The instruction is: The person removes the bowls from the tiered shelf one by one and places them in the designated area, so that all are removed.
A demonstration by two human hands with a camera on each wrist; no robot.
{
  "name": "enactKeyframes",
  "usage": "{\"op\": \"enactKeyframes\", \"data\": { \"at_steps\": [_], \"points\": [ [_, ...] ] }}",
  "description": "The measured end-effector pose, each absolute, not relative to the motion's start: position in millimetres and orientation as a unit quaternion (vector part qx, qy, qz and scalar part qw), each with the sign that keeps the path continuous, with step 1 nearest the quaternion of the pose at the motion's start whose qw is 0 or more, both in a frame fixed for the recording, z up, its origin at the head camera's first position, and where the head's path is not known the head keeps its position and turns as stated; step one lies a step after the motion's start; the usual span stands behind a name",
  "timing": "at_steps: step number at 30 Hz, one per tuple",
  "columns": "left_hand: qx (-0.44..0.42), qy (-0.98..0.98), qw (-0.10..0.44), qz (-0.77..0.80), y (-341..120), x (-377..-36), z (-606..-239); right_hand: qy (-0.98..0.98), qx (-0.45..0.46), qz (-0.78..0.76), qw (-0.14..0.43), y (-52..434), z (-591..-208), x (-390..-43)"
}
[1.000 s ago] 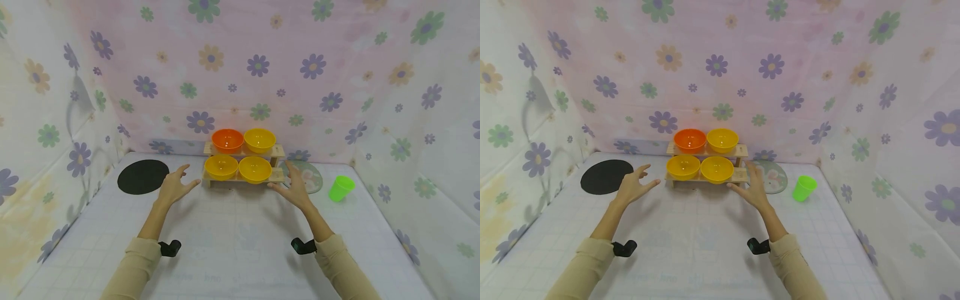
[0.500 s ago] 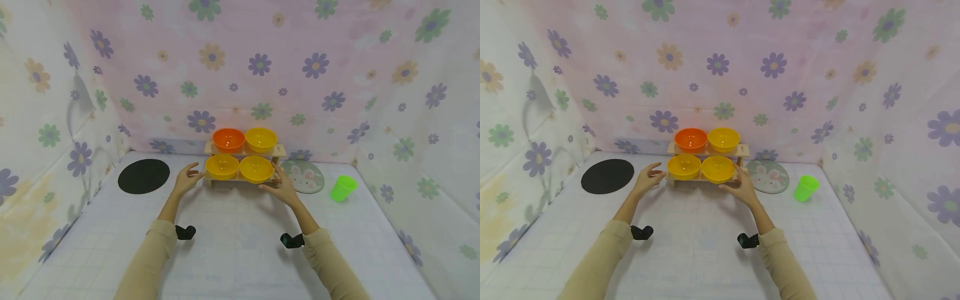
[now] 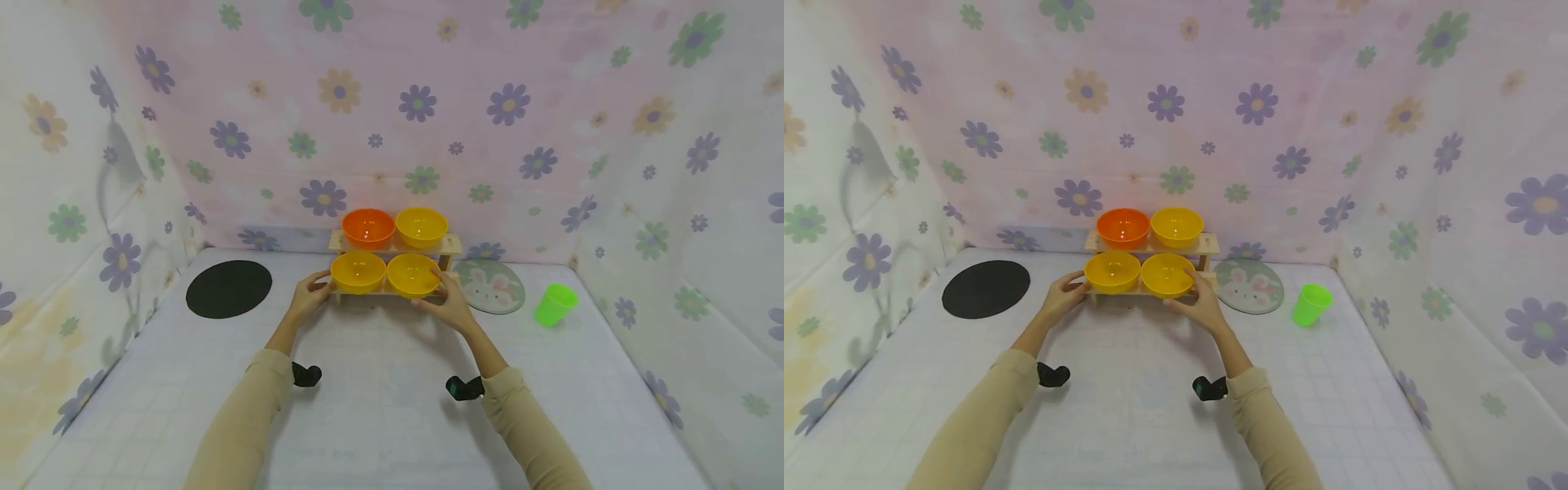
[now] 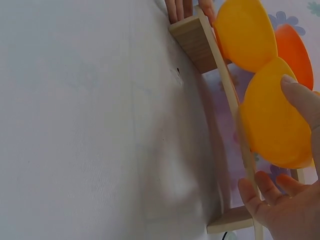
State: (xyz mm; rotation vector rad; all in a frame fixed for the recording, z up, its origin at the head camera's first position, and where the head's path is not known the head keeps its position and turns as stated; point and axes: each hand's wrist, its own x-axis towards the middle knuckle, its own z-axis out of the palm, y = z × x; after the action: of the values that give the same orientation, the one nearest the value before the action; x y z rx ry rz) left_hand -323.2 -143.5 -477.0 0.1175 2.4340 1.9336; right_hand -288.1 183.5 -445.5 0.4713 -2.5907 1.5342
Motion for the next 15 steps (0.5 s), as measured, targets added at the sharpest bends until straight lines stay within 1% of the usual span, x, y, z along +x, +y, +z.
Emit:
{"op": "enactKeyframes", "data": {
  "at_steps": [7,15],
  "points": [
    [0.037,0.748,0.029,0.662,-142.0,-325.8,-478.4,-0.858,0.144,0.491,0.043,175.1,-442.3,-285.0],
    [0.038,0.715,0.041,0.697,-141.7,-325.2,-481.0,-0.872,0.100,0.479,0.029,173.5,-442.8,-286.0]
  ]
}}
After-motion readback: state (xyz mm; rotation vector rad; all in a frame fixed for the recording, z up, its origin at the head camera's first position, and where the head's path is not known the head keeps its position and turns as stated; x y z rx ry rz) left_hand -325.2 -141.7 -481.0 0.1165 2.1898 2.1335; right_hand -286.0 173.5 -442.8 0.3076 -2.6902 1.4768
